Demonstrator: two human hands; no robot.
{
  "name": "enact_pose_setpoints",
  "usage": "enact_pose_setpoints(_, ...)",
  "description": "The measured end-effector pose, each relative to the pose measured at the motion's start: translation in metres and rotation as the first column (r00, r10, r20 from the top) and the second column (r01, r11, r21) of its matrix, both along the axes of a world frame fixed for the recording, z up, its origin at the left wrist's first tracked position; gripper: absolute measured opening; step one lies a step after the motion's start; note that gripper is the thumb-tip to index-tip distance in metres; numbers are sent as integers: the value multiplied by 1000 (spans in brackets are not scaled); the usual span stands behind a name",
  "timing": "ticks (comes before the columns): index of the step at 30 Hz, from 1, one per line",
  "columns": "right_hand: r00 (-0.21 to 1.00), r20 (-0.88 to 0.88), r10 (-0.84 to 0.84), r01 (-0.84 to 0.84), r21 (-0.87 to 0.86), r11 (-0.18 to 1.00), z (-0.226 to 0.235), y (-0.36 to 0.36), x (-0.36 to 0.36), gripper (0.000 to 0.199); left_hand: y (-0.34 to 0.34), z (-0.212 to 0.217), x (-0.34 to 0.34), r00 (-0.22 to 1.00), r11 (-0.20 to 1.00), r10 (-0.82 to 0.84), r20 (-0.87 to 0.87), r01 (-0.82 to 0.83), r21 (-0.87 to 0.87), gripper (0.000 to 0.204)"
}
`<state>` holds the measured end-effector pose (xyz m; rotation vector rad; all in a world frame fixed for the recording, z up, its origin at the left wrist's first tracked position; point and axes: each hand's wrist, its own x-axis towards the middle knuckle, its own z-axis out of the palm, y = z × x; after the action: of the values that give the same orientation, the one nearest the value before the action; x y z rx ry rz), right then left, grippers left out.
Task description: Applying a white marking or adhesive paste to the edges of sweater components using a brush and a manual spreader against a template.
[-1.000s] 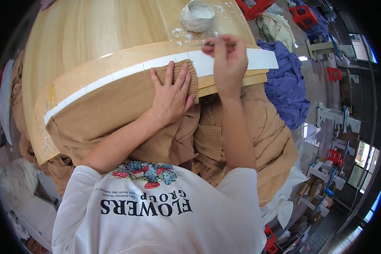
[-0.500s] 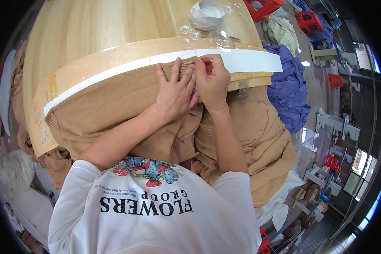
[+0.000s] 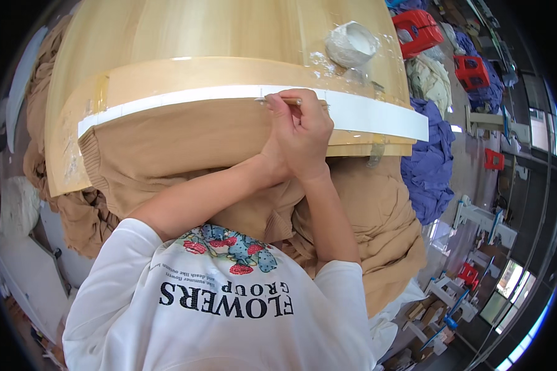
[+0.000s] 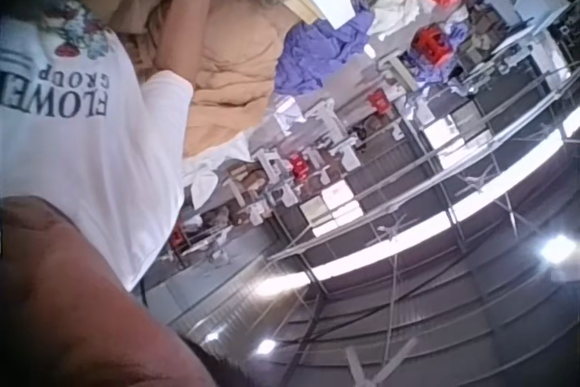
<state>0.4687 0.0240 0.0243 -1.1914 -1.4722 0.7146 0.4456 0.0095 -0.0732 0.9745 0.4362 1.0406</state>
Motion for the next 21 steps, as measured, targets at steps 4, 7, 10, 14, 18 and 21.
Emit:
enact_pose_setpoints(4,979,0,206,-206,32,978,12,-6,-35,9,-7,-17,14,975,979,191,109,-197,43,54)
enact_pose_setpoints(7,918,336,209,-241,58,969,-4,3,-45,10,-9,-11,19,945,955,276,177,-290,61,54)
enact_pose_setpoints(10,939,254,234,-237,-20,971,-8,11,-51,9,-4,-9,27,937,929,325,-126,-290,231,57)
enact_pose_setpoints(14,954,144,263,-274,57,960,11,1,-76,9,3,-27,27,927,934,352,-131,-357,-23,60)
enact_pose_setpoints(18,930,122,346,-358,94,929,11,3,-105,10,-7,32,-3,66,577,772,-632,341,742,62)
enact_pose_setpoints(21,886,212,412,-431,52,901,-8,13,-124,11,-5,32,-14,126,641,699,-704,326,695,60)
